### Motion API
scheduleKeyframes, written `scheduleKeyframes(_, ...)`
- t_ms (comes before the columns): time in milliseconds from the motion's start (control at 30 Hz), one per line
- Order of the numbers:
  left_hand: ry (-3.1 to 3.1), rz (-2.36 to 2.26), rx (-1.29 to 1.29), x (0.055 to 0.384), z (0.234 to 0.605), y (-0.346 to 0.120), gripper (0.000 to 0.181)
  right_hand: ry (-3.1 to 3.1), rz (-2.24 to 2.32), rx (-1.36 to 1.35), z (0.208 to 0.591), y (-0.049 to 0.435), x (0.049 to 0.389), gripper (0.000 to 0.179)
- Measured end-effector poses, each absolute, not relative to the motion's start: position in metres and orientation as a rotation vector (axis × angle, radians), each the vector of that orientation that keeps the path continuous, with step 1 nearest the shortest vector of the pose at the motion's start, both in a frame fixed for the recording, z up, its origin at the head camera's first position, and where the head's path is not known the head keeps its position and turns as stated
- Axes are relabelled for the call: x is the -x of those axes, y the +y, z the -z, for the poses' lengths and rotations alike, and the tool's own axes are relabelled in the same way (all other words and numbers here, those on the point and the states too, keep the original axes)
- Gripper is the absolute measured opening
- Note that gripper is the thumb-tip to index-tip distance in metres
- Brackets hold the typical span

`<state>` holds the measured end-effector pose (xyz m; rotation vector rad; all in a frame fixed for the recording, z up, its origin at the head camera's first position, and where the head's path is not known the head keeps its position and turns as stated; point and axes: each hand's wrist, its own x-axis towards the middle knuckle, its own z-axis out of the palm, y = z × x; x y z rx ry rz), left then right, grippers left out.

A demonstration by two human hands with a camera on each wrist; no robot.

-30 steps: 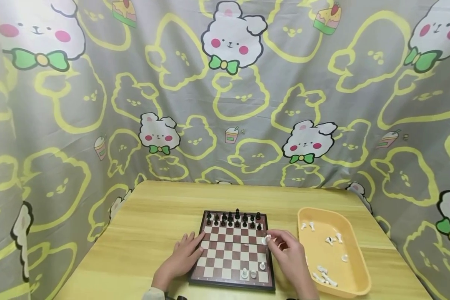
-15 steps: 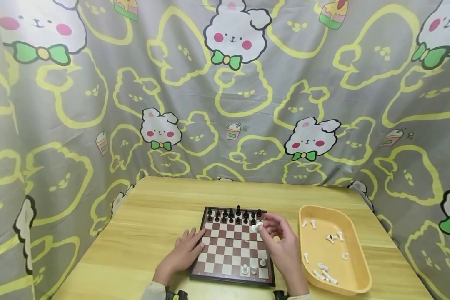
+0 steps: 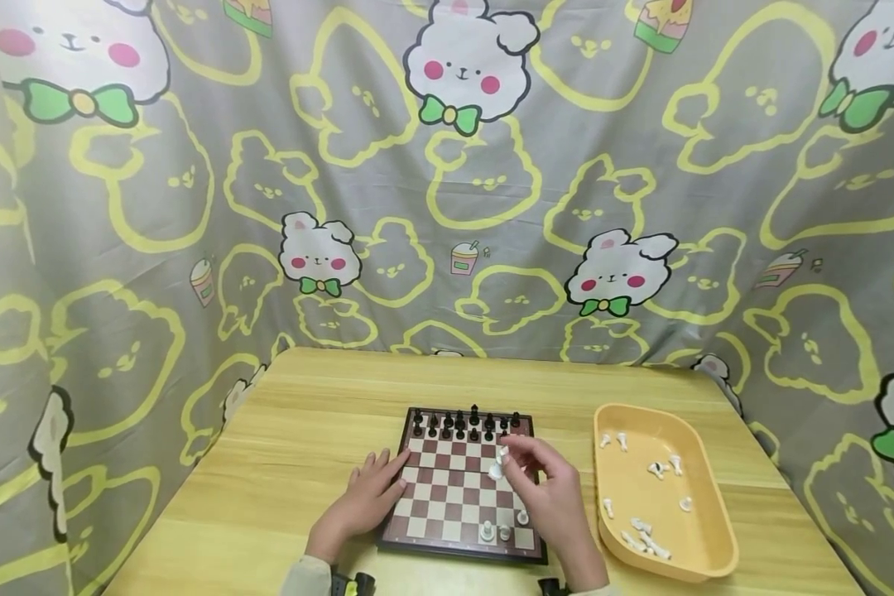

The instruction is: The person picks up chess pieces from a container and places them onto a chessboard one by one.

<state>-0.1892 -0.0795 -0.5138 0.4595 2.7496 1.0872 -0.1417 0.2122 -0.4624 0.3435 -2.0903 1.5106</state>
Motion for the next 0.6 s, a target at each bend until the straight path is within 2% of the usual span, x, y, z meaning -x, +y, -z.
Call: scheduleKeyframes(600, 2.765, -1.116, -0.485, 0.193, 0.525, -0.079, 0.053, -2.289, -1.380, -0.543, 0.483, 0.193, 0.139, 0.023)
